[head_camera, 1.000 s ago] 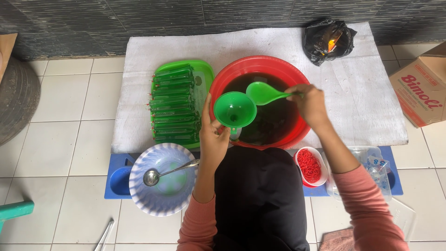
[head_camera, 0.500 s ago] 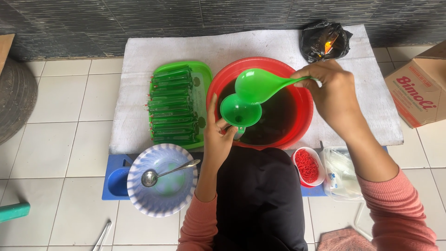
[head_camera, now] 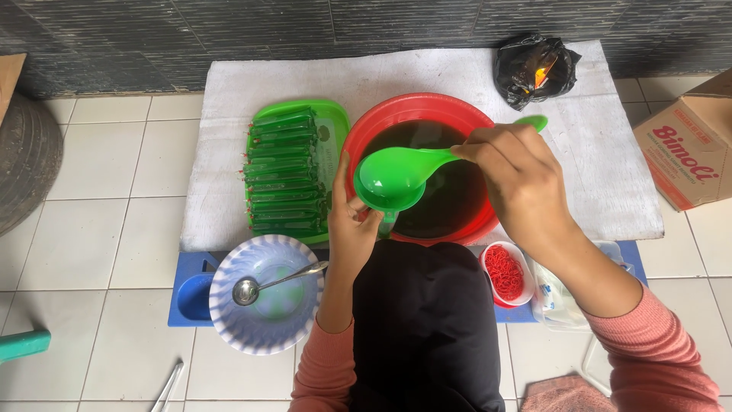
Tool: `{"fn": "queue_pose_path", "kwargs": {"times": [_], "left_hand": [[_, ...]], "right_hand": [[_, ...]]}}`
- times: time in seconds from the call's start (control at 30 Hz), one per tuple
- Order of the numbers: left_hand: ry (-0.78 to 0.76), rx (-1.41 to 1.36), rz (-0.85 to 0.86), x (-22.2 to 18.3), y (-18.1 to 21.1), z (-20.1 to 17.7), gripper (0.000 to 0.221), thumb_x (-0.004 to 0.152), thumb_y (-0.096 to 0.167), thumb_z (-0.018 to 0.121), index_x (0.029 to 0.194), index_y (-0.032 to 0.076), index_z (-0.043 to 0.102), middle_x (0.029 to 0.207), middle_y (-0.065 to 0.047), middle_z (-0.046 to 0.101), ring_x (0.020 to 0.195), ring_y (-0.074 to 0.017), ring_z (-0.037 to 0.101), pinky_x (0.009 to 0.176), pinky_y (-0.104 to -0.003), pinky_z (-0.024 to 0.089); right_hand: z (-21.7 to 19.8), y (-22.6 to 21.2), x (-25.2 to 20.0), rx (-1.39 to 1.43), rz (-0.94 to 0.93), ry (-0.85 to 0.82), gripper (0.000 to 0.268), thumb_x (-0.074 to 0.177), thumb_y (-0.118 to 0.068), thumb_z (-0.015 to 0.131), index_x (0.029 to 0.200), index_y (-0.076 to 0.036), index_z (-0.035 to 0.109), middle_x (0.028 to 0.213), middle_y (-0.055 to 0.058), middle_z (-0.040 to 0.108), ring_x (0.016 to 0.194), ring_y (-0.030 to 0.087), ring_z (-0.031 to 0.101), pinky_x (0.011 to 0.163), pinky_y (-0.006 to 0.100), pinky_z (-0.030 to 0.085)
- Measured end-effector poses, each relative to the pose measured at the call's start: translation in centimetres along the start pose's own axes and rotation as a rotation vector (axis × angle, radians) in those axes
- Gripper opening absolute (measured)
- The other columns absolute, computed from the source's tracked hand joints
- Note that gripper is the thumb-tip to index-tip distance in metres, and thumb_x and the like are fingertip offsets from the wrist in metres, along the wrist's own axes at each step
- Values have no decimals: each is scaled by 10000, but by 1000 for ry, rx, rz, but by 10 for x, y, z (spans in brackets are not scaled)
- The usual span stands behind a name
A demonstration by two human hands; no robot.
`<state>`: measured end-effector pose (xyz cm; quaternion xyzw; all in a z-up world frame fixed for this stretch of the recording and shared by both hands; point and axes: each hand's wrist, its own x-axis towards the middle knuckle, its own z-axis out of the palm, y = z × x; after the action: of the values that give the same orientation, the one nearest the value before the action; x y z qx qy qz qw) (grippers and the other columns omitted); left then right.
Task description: Filling small plastic tubes with liquid using a funnel and ladle, then sealing them with rubber bands.
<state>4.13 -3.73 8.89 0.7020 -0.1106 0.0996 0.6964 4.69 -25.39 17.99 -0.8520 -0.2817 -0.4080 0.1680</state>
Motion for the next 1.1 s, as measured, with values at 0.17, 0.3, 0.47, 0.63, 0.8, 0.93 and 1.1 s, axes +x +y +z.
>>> {"fn": "queue_pose_path", "kwargs": {"times": [0.17,0.3,0.47,0.63,0.8,0.93,1.1], "left_hand": [[9,10,32,-1,-8,-1,854,941,5,682,1623,77,173,1185,-234,736,1262,-366,618,1153,-561,408],[12,-4,40,0,6,-1,877,927,15,707,1622,77,176,1199,-221,736,1280,-359,610,1178,-579,363],[25,0,45,0,-6,-3,894,920,36,735,1628,95,192,1212,-189,743,1300,-340,606,1198,-575,313],[27,11,62,1,-13,-4,908,908,57,755,1623,103,198,1217,-178,743,1285,-343,621,1178,-599,356],[30,-3,45,1,-6,-1,916,903,78,757,1625,106,195,1221,-186,741,1288,-348,618,1164,-595,378],[38,-9,14,2,-7,0,918,903,44,742,1627,85,179,1192,-176,753,1264,-328,639,1148,-563,421],[34,-7,-6,1,-10,-1,915,906,35,732,1622,68,164,1193,-191,747,1256,-349,642,1118,-587,453]], "right_hand": [[6,11,-10,-115,-235,62,173,1069,-66,647,985,-66,798,1030,99,738,961,262,646,967,389,566],[27,37,-34,-180,-316,146,128,1038,-93,698,1017,-73,823,1100,101,769,994,249,639,992,399,576],[83,76,-56,-171,-19,215,92,1021,25,742,1022,-66,762,990,71,702,913,275,647,884,376,579],[150,124,-127,-326,162,-12,156,958,39,732,980,-114,711,874,28,644,870,232,654,792,317,564],[205,145,-211,-519,391,-416,153,936,-71,658,959,-222,671,880,-57,624,955,152,639,754,273,585],[224,144,-242,-466,461,-497,184,915,-37,655,949,-217,664,875,-54,613,962,159,629,776,290,590],[225,135,-247,-347,557,-552,209,898,0,688,950,-202,694,860,-40,620,965,171,627,824,315,589]]}}
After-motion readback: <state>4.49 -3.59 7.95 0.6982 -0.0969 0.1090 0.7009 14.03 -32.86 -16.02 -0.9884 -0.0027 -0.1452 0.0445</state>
